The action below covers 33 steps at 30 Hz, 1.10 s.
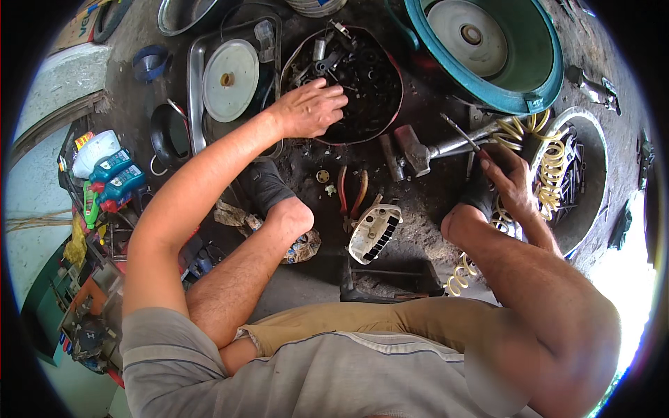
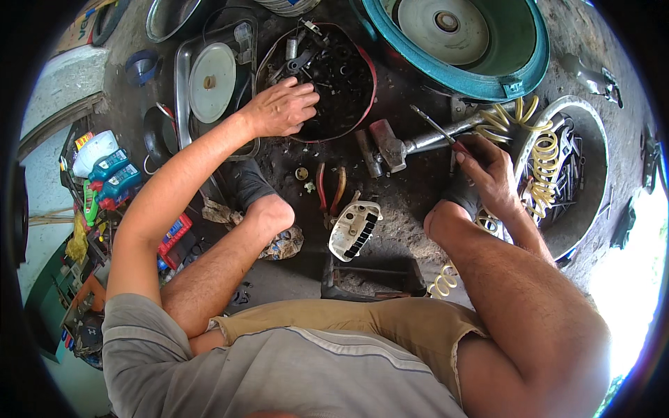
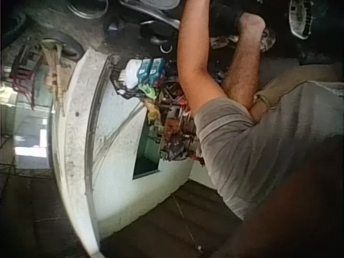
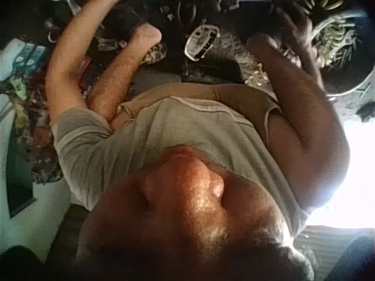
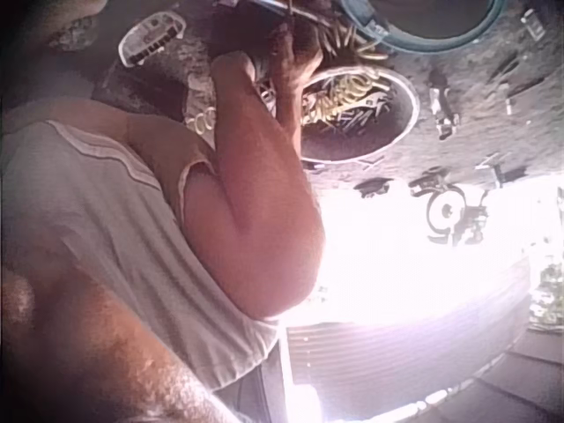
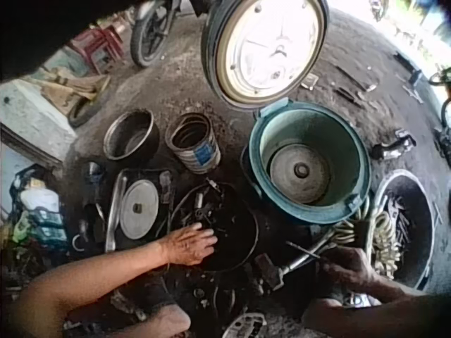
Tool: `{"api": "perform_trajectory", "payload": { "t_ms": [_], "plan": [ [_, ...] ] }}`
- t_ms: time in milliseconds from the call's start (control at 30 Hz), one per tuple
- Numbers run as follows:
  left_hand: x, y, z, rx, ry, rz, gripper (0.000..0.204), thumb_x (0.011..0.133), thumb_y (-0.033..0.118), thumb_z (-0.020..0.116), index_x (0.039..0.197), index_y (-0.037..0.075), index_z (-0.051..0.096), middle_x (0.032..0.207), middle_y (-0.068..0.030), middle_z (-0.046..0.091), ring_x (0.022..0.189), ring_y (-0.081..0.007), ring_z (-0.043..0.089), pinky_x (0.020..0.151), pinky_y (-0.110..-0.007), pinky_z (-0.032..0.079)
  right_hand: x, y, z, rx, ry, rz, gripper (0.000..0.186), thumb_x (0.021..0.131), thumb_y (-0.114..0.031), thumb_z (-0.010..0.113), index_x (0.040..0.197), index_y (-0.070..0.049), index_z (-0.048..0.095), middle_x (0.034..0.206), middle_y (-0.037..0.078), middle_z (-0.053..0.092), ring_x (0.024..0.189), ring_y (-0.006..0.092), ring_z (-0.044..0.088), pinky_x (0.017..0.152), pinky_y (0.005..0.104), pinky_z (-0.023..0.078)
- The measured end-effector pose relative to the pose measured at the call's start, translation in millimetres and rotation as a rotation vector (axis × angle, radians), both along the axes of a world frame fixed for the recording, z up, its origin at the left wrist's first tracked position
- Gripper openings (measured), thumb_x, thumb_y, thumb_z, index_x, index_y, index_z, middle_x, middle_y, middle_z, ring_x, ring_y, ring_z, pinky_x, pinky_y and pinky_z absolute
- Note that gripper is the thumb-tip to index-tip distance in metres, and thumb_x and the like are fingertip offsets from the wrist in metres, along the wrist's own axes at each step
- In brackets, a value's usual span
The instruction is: Repairing or disassembling a rice cooker on the workshop floor.
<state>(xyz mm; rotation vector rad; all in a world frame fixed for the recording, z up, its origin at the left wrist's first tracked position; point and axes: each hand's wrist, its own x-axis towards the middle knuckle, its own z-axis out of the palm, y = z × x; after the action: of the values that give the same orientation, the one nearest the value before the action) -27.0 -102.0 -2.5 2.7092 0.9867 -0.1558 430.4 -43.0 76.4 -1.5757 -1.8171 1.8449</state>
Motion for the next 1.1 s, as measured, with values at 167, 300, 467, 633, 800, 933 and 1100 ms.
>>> {"api": "perform_trajectory", "payload": {
  "t_ms": [167, 300, 467, 633, 800, 933, 1100],
  "plan": [
    [-1, 16, 4, 0.092, -0.152, 0.123, 0.028, 0.074, 0.021, 0.086, 0.096, 0.009, 0.072, 0.113, -0.0016, 0.064, 0.121, -0.0212, 0.059, 0.101, -0.039, 0.047, 0, 3, 5, 0.021, -0.031, 0.016, 0.034, 0.1, -0.022, 0.071, 0.124, 0.002, 0.068, 0.091, 0.002, 0.068, 0.076, 0.0083, 0.055, 0.068, 0.0265, 0.047],
    [13, 42, 13, 0.162, -0.216, 0.218, 0.031, 0.075, 0.02, 0.088, 0.099, 0.009, 0.072, 0.11, -0.002, 0.063, 0.114, -0.0218, 0.06, 0.095, -0.038, 0.049, -1, 2, 2, 0.016, -0.036, 0.022, 0.034, 0.1, -0.022, 0.071, 0.123, 0.002, 0.068, 0.091, 0.001, 0.067, 0.076, 0.0086, 0.055, 0.068, 0.0267, 0.047],
    [9, 69, 21, 0.406, -0.197, 0.382, 0.037, 0.077, 0.023, 0.089, 0.108, 0.01, 0.072, 0.108, -0.0033, 0.062, 0.109, -0.0214, 0.061, 0.093, -0.038, 0.052, -5, 3, 4, 0.04, -0.033, 0.035, 0.033, 0.099, -0.022, 0.07, 0.122, 0.001, 0.069, 0.089, 0.002, 0.066, 0.076, 0.0087, 0.054, 0.069, 0.0273, 0.046],
    [12, 49, 28, 0.074, -0.158, 0.128, 0.023, 0.08, 0.023, 0.086, 0.097, 0.013, 0.074, 0.107, -0.0015, 0.061, 0.112, -0.0218, 0.06, 0.092, -0.038, 0.053, -1, 2, 5, 0.021, -0.039, 0.019, 0.032, 0.099, -0.022, 0.07, 0.121, 0.001, 0.069, 0.088, 0.002, 0.066, 0.076, 0.0088, 0.054, 0.069, 0.0274, 0.046],
    [5, 3, -4, -0.007, -0.092, 0.027, 0.015, 0.081, 0.021, 0.083, 0.09, 0.013, 0.075, 0.108, -0.0009, 0.06, 0.119, -0.0199, 0.058, 0.108, -0.042, 0.047, -3, 4, 4, 0.031, -0.034, 0.018, 0.034, 0.099, -0.022, 0.071, 0.122, 0.002, 0.069, 0.088, 0.002, 0.066, 0.077, 0.0088, 0.054, 0.069, 0.0269, 0.046],
    [5, 12, 4, -0.086, -0.014, 0.098, 0.017, 0.08, 0.023, 0.083, 0.087, 0.011, 0.074, 0.107, -0.0013, 0.06, 0.12, -0.0191, 0.056, 0.109, -0.042, 0.045, 0, 3, 3, 0.054, -0.041, 0.034, 0.034, 0.099, -0.023, 0.071, 0.122, 0.002, 0.069, 0.089, 0.002, 0.067, 0.077, 0.0088, 0.054, 0.069, 0.027, 0.046],
    [-6, 42, 9, 0.055, -0.303, 0.455, 0.023, 0.088, 0.024, 0.084, 0.094, 0.006, 0.069, 0.092, -0.0055, 0.061, 0.092, -0.0225, 0.062, 0.085, -0.04, 0.054, -2, 3, 5, 0.024, -0.032, 0.023, 0.034, 0.099, -0.024, 0.071, 0.122, 0.002, 0.069, 0.09, 0.002, 0.068, 0.077, 0.009, 0.055, 0.069, 0.0273, 0.047]
  ]
}}
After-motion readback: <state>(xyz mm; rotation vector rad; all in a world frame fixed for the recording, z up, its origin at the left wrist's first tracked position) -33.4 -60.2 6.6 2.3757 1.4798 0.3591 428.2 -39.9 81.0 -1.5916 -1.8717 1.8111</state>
